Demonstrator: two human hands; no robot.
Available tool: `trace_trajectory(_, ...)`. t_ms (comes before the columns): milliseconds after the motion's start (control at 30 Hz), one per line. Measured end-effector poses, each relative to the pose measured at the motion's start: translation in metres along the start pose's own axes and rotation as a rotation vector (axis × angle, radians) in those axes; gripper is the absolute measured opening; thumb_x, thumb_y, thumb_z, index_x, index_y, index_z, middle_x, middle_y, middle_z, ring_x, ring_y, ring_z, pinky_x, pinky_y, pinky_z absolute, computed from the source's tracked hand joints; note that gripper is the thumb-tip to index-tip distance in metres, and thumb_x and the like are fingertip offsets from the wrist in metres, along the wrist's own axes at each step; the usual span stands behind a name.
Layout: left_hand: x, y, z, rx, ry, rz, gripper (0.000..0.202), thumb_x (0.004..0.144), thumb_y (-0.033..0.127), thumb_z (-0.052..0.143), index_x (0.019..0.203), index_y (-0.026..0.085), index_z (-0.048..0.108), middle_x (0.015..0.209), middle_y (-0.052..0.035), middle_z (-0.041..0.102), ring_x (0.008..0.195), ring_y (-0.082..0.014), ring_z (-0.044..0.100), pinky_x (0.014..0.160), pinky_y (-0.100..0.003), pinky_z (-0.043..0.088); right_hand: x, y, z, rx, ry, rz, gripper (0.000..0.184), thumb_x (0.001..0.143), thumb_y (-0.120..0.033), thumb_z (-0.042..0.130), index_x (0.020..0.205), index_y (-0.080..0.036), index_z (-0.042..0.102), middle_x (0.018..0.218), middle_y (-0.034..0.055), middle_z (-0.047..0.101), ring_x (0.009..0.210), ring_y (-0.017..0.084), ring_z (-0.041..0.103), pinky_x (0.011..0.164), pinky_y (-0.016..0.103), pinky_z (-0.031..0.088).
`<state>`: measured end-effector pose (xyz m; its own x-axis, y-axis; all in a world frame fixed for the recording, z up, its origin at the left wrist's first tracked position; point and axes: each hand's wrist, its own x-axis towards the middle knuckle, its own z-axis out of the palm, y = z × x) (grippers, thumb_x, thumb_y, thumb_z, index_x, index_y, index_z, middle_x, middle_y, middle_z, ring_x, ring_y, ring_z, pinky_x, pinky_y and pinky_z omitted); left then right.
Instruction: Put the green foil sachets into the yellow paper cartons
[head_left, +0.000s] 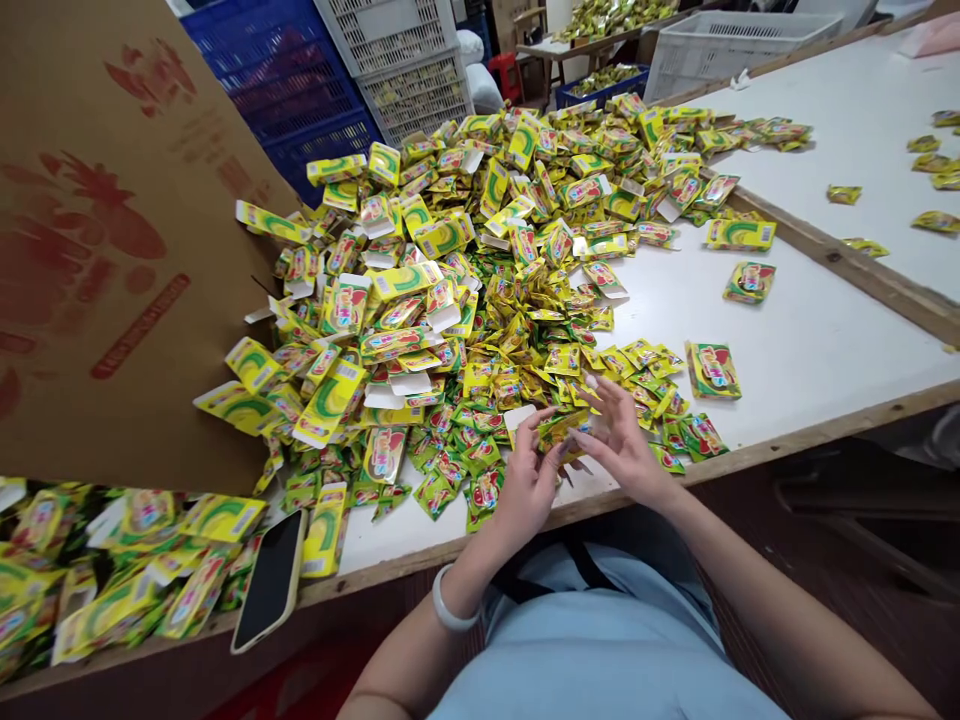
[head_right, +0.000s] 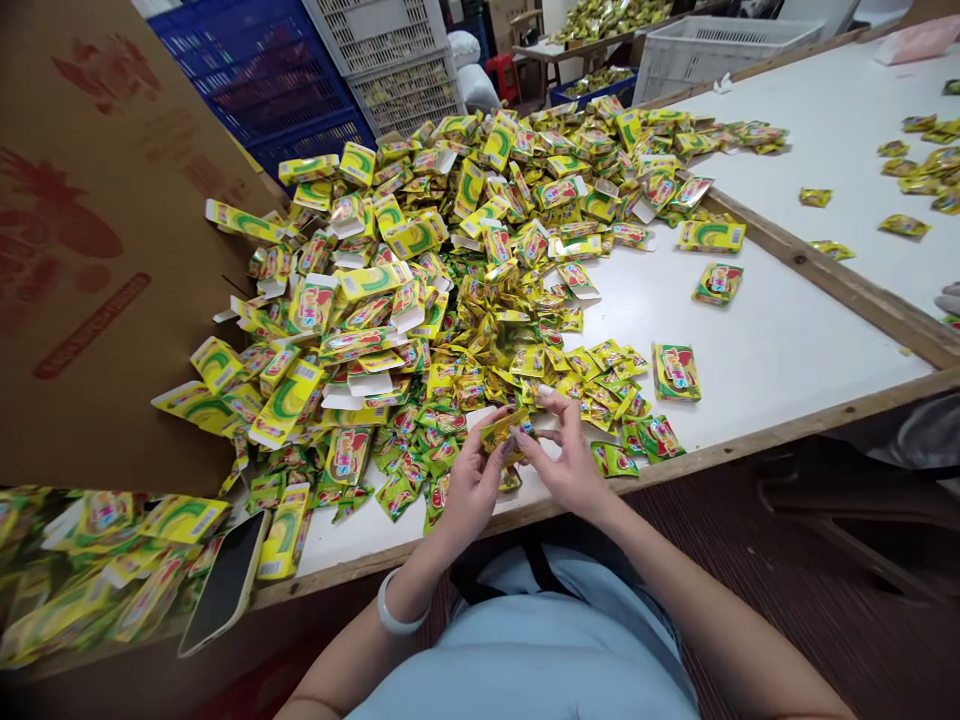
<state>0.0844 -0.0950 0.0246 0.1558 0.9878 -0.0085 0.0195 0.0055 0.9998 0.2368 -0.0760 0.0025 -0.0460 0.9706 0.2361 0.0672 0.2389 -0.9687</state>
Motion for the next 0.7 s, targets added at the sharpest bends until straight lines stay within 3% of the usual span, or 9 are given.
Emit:
trace_trajectory(67, -0.002, 0.003, -0.003, 0.013, -0.060, 0.035, 0.042, 0.096, 0.045, 0.056, 0.129, 0.022, 0.047, 0.108, -0.0097, 0.066, 0.077, -0.0170, 0.068, 0.070, -0.030, 0.056, 0.003, 0.000, -0.008, 0.030, -0.159, -0.017, 0.046, 0.092, -0.055, 0.056, 0.129, -0.028, 0.056, 0.131, 0.0118, 0.060, 0.120, 0.026, 0.059, 0.087, 0.040, 0.058)
trace_trajectory(133, -0.002, 0.007, -0.003, 0.005, -0.102, 0.031, 0.042, 0.096, 0.048, 0.055, 0.125, 0.021, 0.044, 0.107, -0.0103, 0.066, 0.071, -0.0152, 0.068, 0.064, -0.028, 0.053, 0.004, -0.001, -0.012, 0.049, -0.265, -0.020, 0.041, 0.095, -0.053, 0.053, 0.124, -0.026, 0.063, 0.125, 0.0110, 0.064, 0.112, 0.027, 0.063, 0.086, 0.042, 0.058)
trace_trajectory(267, -0.003, 0.010, 0.001, 0.024, -0.113, 0.002, 0.043, 0.099, 0.051, 0.047, 0.127, 0.021, 0.036, 0.101, -0.0096, 0.067, 0.071, -0.0163, 0.069, 0.059, -0.027, 0.050, 0.000, -0.008, -0.007, 0.092, -0.232, 0.013, 0.036, 0.098, -0.048, 0.050, 0.117, -0.024, 0.069, 0.112, 0.0098, 0.069, 0.086, 0.021, 0.069, 0.070, 0.035, 0.061)
trace_trajectory(367, -0.005, 0.005, -0.001, 0.101, -0.076, 0.121, 0.036, 0.101, 0.044, 0.045, 0.128, 0.022, 0.038, 0.116, -0.0121, 0.063, 0.097, -0.0198, 0.067, 0.080, -0.032, 0.053, -0.003, -0.015, -0.004, 0.077, -0.190, -0.048, 0.034, 0.097, -0.045, 0.055, 0.120, -0.025, 0.067, 0.109, 0.0082, 0.072, 0.084, 0.020, 0.070, 0.071, 0.033, 0.061)
trace_trajectory(467, -0.007, 0.002, -0.006, 0.064, -0.049, 0.188, 0.033, 0.097, 0.044, 0.053, 0.122, 0.023, 0.047, 0.126, -0.0122, 0.060, 0.118, -0.0229, 0.059, 0.100, -0.037, 0.047, -0.005, -0.018, -0.010, -0.081, -0.098, -0.327, 0.026, 0.097, -0.035, 0.056, 0.120, -0.027, 0.067, 0.111, 0.0081, 0.074, 0.105, 0.024, 0.070, 0.090, 0.041, 0.060)
trace_trajectory(567, -0.008, 0.011, -0.006, -0.198, -0.060, 0.052, 0.057, 0.088, 0.064, 0.057, 0.128, 0.024, 0.051, 0.140, -0.0131, 0.056, 0.131, -0.0271, 0.051, 0.103, -0.037, 0.046, -0.008, -0.009, -0.020, -0.326, -0.022, -0.602, 0.027, 0.098, -0.022, 0.051, 0.116, -0.029, 0.070, 0.112, 0.0084, 0.074, 0.116, 0.027, 0.066, 0.097, 0.050, 0.057)
trace_trajectory(633, -0.009, 0.023, -0.003, -0.371, -0.057, -0.120, 0.075, 0.080, 0.077, 0.055, 0.133, 0.024, 0.053, 0.144, -0.0128, 0.054, 0.133, -0.0294, 0.050, 0.101, -0.037, 0.049, -0.011, 0.001, -0.026, -0.490, -0.067, -0.668, 0.028, 0.096, -0.019, 0.054, 0.111, -0.033, 0.073, 0.107, 0.0061, 0.075, 0.116, 0.027, 0.065, 0.099, 0.052, 0.056)
trace_trajectory(700, -0.010, 0.032, 0.002, -0.462, -0.056, -0.304, 0.073, 0.078, 0.075, 0.061, 0.130, 0.024, 0.059, 0.139, -0.0119, 0.059, 0.127, -0.0297, 0.055, 0.096, -0.036, 0.051, -0.014, 0.012, -0.029, -0.615, -0.150, -0.679, 0.029, 0.093, -0.017, 0.059, 0.105, -0.039, 0.075, 0.101, 0.0026, 0.075, 0.109, 0.025, 0.067, 0.101, 0.050, 0.056)
